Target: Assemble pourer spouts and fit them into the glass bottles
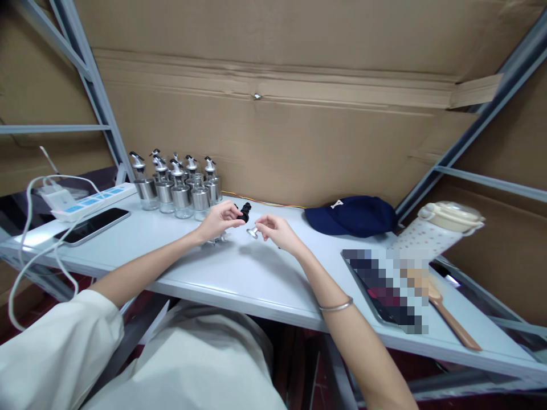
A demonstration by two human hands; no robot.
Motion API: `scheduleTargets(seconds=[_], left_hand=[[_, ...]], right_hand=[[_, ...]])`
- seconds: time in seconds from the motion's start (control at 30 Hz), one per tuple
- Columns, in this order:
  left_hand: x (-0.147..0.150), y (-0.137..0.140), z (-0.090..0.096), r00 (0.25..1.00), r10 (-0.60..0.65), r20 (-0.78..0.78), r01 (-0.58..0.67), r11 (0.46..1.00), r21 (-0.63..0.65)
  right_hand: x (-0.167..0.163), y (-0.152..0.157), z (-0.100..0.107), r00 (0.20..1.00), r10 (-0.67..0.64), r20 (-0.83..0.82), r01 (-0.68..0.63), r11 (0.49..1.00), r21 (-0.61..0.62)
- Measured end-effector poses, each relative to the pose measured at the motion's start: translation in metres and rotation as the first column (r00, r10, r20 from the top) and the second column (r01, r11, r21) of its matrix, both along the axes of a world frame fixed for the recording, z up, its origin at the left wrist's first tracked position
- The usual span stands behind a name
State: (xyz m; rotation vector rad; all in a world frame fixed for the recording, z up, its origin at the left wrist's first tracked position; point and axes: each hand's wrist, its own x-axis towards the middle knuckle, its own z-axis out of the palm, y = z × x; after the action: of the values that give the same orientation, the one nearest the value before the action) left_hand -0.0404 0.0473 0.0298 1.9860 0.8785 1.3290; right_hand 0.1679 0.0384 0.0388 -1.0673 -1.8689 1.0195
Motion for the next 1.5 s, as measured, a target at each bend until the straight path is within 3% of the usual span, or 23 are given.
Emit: scheduleTargets(seconds=[0.27,0.67,0.93,1.3,1.5], left_hand=[[0.002,0.004,-0.003,0.977,-0.071,0.203,0.116,0.969,-0.218],[0.003,0.005,0.0,0.97,-0.067,0.233,0.122,0.965,-0.23],[0.004,0.002,-0.002,0.964,-0.138,0.227,0.196,0.946,-0.259],[0.006,-0.002,0.001,0.949,-0.149,0.279,0.219,0.945,-0.242],[0.009,-0.004,-0.002,0.954,-0.162,0.252,0.227,0.94,-0.255]], right_hand=[[0.0,0.003,0.001,0.964,-0.005,-0.266,-0.022,0.995,-0.099],[0.005,0.008,0.004,0.86,-0.196,-0.472,0.179,0.981,-0.08],[0.0,0.0,0.004,0.912,-0.011,-0.411,0.0,1.0,-0.027],[0.001,0.002,0.004,0.915,-0.033,-0.401,0.038,0.999,0.005],[0.001,0.002,0.002,0.933,0.009,-0.36,-0.025,0.999,-0.04]])
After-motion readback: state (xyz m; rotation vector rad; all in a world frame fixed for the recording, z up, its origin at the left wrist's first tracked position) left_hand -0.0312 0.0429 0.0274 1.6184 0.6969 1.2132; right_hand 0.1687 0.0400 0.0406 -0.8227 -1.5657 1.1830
